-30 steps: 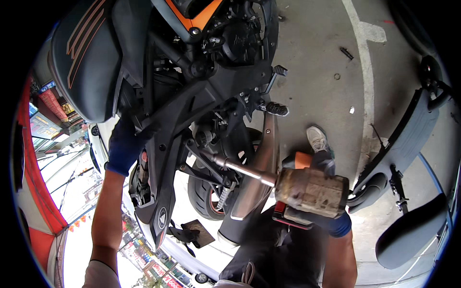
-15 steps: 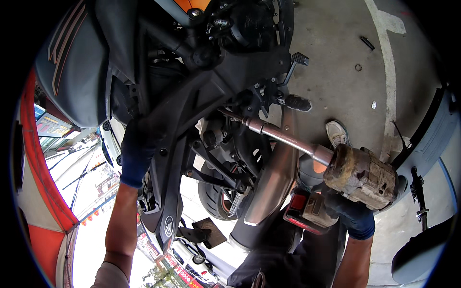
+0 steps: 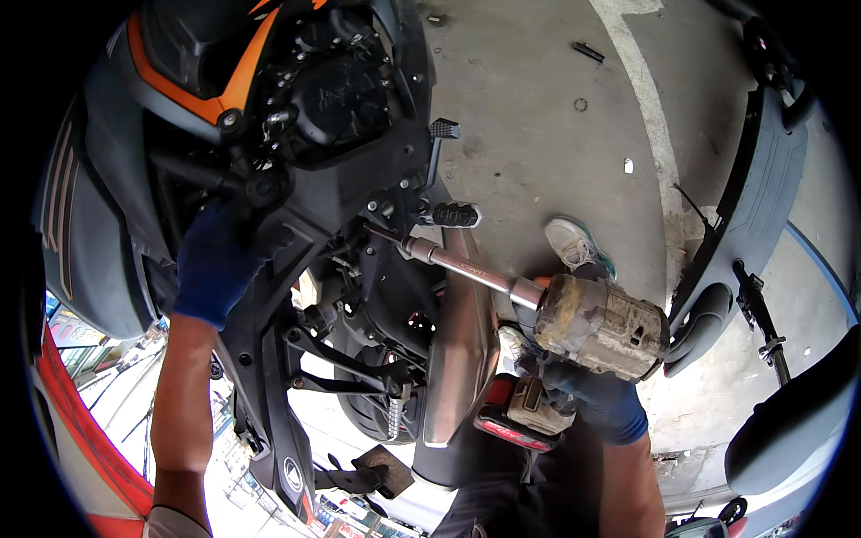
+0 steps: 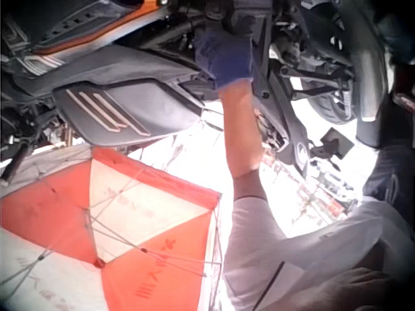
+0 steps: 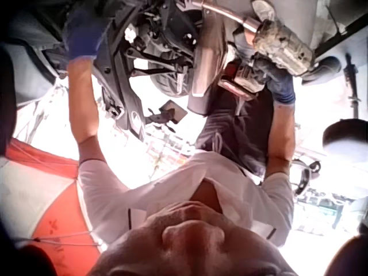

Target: The person removes a black plastic side panel from a motorcycle using a power tool. They then place the panel on the ground and proceed to remove additional fasteners from the motorcycle's frame and engine area using the same tool.

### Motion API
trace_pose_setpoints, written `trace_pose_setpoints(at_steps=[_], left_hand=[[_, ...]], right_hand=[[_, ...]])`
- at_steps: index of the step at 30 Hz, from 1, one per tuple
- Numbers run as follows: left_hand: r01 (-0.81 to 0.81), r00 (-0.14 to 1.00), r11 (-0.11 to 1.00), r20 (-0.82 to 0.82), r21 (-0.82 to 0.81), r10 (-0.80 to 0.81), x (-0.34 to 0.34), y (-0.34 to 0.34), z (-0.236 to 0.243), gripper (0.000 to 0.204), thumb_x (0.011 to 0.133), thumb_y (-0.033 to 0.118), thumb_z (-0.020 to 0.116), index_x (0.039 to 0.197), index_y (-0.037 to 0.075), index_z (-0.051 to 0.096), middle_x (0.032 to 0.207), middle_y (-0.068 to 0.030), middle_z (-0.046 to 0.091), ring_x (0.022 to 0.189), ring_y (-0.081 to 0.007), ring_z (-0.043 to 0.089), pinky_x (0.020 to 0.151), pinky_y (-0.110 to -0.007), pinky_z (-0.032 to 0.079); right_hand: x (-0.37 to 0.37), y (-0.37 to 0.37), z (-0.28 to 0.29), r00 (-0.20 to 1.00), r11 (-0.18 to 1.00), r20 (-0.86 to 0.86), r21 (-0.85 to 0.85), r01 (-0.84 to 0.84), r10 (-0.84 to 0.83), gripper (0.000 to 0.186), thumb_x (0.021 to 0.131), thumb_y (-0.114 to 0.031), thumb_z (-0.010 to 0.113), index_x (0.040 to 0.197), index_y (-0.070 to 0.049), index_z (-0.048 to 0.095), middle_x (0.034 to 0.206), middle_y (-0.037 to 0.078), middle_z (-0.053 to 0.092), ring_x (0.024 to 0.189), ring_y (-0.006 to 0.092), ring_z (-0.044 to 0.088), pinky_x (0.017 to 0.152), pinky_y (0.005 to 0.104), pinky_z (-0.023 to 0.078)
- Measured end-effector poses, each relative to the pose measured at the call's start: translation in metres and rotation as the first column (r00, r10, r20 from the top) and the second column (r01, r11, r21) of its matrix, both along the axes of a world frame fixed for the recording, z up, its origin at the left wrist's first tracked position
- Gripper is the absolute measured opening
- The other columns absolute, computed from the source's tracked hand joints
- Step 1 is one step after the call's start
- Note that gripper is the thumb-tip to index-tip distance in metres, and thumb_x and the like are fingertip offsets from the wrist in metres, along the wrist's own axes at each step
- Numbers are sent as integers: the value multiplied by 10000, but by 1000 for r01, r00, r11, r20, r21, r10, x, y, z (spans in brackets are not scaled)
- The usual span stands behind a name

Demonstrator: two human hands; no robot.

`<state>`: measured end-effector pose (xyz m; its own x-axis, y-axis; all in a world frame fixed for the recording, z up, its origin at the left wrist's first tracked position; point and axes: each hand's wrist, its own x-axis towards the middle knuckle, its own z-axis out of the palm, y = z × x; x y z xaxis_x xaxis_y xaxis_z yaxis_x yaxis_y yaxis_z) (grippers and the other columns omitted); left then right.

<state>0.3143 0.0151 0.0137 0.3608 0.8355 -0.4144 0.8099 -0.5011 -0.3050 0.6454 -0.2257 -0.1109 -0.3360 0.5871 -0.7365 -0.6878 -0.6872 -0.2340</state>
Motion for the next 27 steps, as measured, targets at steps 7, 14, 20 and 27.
trace_pose_setpoints(at_steps=[7, 14, 20, 27], left_hand=[[-225, 968, 970, 88, -91, 233, -1, 2, -18, 410, 772, 450, 719, 1055, 154, 698, 949, -141, 675, 889, -331, 634, 785, -407, 501], [-291, 956, 955, 17, -55, 292, 6, 1, -21, 398, 777, 430, 727, 1056, 148, 702, 997, -135, 672, 908, -326, 634, 776, -400, 505], [-321, 938, 941, 101, -105, 331, 5, -1, -20, 404, 791, 371, 727, 1129, 153, 684, 1085, -102, 674, 988, -276, 639, 844, -360, 494], [-378, 914, 916, 105, -131, 392, -9, -5, -25, 392, 819, 366, 700, 1146, 151, 675, 1109, -89, 675, 1000, -266, 642, 862, -336, 503]], right_hand=[[11, -4, -8, 985, 999, 171, -33, -14, 20, 277, 764, -179, 705, 926, 9, 580, 701, 67, 569, 563, 129, 527, 486, 240, 394], [2, 30, -32, 884, 977, 458, 127, -169, 93, 144, 861, -17, 617, 989, 17, 674, 926, 105, 668, 796, 182, 640, 690, 296, 506], [-18, 70, -60, 981, 999, 195, -51, 5, 5, 206, 763, -116, 713, 932, -6, 669, 772, 61, 653, 655, 142, 625, 595, 276, 492], [10, 75, -48, 997, 997, 43, -57, -58, 60, 218, 837, -218, 652, 949, -44, 582, 660, 53, 533, 553, 184, 551, 488, 290, 446]])
